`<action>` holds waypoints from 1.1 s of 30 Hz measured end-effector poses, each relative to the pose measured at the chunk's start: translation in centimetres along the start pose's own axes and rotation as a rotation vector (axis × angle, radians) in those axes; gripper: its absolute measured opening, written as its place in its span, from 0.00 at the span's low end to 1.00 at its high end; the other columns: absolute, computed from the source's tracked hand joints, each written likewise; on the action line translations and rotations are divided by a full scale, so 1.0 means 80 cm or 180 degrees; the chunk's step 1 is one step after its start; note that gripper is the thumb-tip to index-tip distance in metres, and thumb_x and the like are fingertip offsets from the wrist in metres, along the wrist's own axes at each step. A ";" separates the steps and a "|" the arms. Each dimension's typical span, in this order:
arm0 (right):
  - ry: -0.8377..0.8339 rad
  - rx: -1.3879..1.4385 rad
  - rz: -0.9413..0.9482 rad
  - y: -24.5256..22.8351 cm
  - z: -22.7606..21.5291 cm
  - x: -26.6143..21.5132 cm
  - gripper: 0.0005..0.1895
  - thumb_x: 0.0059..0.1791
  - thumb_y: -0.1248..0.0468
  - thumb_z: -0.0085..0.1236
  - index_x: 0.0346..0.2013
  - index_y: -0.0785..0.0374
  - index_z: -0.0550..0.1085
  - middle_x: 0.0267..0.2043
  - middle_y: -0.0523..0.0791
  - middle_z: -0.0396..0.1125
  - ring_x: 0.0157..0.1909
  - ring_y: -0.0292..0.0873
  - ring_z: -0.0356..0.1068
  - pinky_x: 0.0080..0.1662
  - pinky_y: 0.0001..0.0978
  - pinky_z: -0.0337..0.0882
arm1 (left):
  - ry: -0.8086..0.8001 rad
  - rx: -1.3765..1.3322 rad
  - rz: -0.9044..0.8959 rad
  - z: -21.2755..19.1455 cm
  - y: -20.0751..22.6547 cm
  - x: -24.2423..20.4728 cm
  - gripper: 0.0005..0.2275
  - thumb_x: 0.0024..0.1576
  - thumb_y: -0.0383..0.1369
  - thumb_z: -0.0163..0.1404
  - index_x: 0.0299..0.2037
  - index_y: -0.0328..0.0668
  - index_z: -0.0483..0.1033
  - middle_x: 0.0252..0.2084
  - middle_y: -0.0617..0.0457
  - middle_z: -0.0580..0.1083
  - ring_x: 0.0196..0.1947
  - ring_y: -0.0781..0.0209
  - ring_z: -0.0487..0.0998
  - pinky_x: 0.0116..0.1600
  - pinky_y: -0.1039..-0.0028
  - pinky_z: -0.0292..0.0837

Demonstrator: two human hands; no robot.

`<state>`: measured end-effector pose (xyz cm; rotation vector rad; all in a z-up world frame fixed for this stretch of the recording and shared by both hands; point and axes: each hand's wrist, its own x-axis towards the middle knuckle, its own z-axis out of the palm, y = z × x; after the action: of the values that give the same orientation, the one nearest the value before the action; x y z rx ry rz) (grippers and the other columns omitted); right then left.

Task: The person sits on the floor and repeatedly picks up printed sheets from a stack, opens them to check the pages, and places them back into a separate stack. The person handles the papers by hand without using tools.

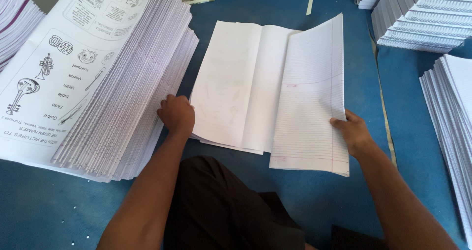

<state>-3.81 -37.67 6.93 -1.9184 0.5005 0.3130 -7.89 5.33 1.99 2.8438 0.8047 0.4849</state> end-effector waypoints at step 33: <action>0.0088 -0.0154 -0.0101 -0.005 -0.024 -0.026 0.27 0.55 0.66 0.49 0.70 0.64 0.62 0.58 0.59 0.69 0.53 0.54 0.73 0.56 0.45 0.73 | -0.0242 -0.1209 0.0186 0.020 0.007 0.017 0.08 0.55 0.32 0.59 0.37 0.33 0.83 0.40 0.37 0.79 0.41 0.39 0.81 0.46 0.57 0.75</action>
<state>-5.43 -38.90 8.93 -1.9780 0.4842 0.2808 -5.95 5.51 1.02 2.5215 0.5487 0.4760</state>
